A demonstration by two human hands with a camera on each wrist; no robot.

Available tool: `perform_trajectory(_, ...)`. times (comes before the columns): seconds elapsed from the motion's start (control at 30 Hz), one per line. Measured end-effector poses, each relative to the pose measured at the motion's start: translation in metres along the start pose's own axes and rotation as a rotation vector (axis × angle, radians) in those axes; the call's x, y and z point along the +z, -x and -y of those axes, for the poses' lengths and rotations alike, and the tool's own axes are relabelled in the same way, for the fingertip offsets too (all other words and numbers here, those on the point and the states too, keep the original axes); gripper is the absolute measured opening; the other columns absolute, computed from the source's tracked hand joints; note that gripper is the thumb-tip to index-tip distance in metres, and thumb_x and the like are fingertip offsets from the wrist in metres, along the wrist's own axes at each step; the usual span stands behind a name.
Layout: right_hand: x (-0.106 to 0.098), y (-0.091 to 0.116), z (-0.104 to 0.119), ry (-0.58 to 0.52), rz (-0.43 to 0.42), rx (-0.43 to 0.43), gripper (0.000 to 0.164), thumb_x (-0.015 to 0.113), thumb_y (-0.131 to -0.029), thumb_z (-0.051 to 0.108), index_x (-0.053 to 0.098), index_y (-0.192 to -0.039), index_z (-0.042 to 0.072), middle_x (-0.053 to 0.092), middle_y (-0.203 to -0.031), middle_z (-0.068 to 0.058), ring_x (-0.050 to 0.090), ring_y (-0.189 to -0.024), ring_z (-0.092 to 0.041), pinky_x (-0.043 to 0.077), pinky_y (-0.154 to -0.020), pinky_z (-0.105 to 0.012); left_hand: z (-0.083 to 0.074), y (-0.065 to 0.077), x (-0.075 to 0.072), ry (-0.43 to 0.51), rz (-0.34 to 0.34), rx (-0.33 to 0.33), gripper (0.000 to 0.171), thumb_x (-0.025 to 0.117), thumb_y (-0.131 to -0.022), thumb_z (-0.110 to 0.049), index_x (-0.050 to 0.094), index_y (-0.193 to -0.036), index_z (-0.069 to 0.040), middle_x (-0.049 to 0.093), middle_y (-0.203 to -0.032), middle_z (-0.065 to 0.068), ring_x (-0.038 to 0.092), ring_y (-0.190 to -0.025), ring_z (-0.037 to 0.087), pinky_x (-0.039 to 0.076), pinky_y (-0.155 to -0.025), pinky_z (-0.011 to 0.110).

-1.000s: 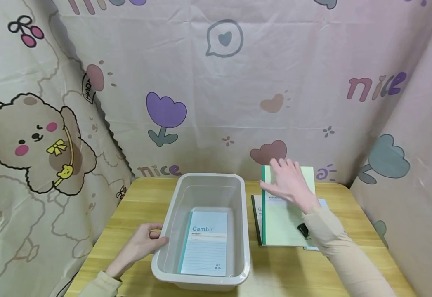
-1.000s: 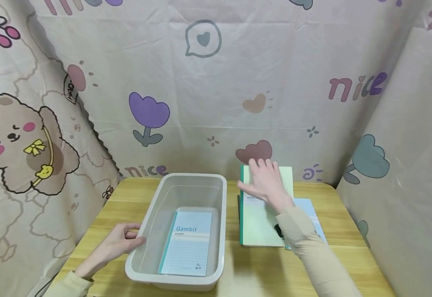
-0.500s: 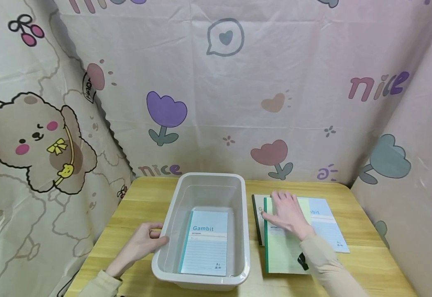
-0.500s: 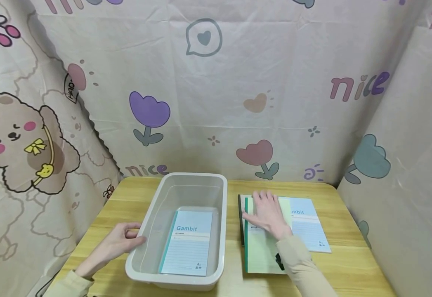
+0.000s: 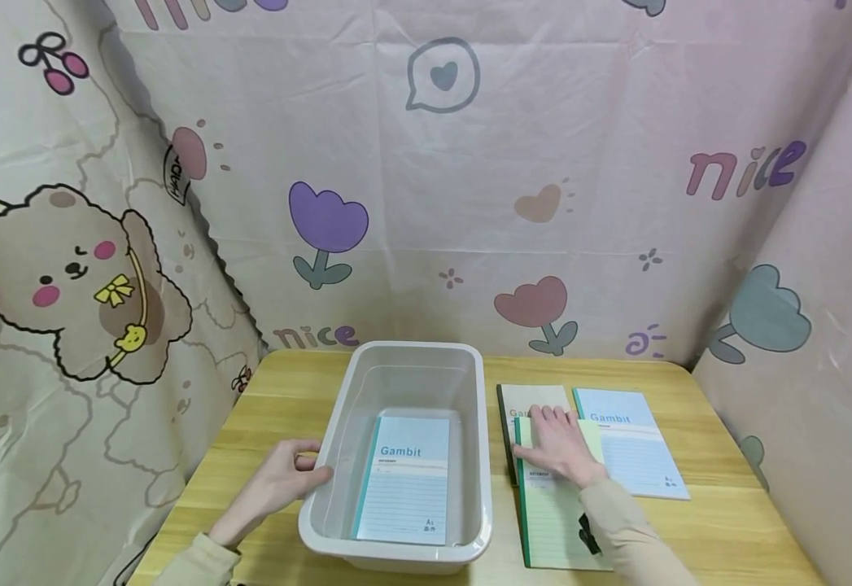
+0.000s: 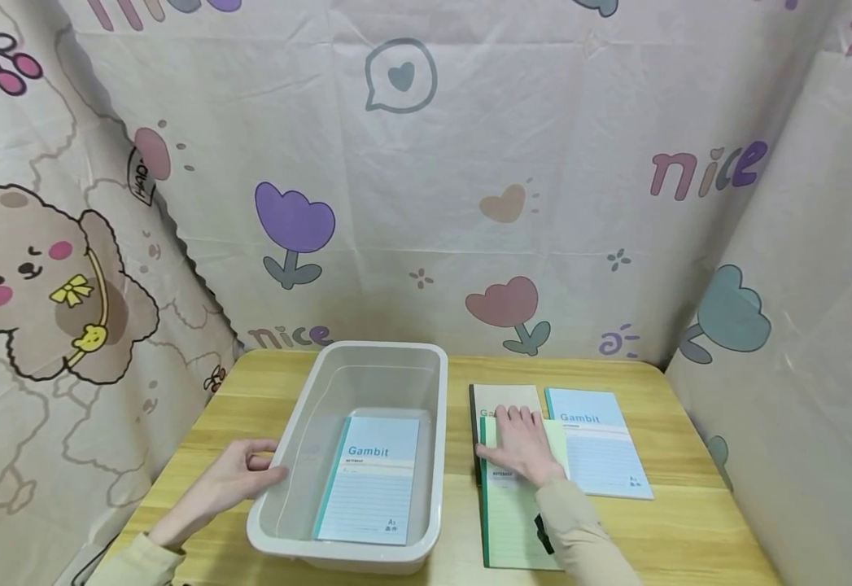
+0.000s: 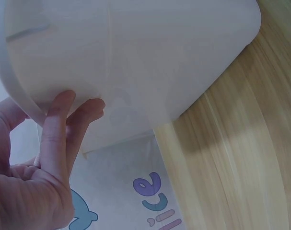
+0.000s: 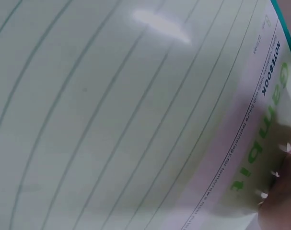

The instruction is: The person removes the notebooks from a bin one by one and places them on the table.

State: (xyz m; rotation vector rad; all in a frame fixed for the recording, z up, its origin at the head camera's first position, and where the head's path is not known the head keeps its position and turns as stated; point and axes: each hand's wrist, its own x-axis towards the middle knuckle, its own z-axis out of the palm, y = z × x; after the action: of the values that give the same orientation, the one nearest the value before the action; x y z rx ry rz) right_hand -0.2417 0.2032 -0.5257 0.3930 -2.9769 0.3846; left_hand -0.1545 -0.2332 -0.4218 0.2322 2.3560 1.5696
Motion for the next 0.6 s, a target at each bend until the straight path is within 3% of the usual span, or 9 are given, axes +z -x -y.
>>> perform_trajectory(0.27, 0.01, 0.003, 0.0, -0.018, 0.053, 0.022, 0.073, 0.076, -0.079, 0.053, 0.055, -0.124, -0.001, 0.062, -0.115, -0.021, 0.057, -0.107, -0.037, 0.049, -0.096, -0.057, -0.001, 0.001, 0.001, 0.0, 0.003, 0.002, 0.053, 0.063, -0.09, -0.002, 0.044, -0.131, 0.026, 0.07, -0.106, 0.038, 0.075, -0.09, 0.04, 0.065, -0.072, 0.038)
perform_trajectory(0.6, 0.019, 0.006, -0.001, -0.06, 0.043, 0.01, 0.069, 0.079, -0.077, 0.05, 0.057, -0.123, 0.003, 0.058, -0.116, -0.016, 0.053, -0.107, -0.034, 0.049, -0.095, -0.054, -0.001, 0.001, 0.0, 0.003, 0.01, 0.005, 0.051, 0.062, -0.091, -0.002, 0.045, -0.131, 0.025, 0.07, -0.107, 0.037, 0.074, -0.091, 0.04, 0.065, -0.071, 0.038)
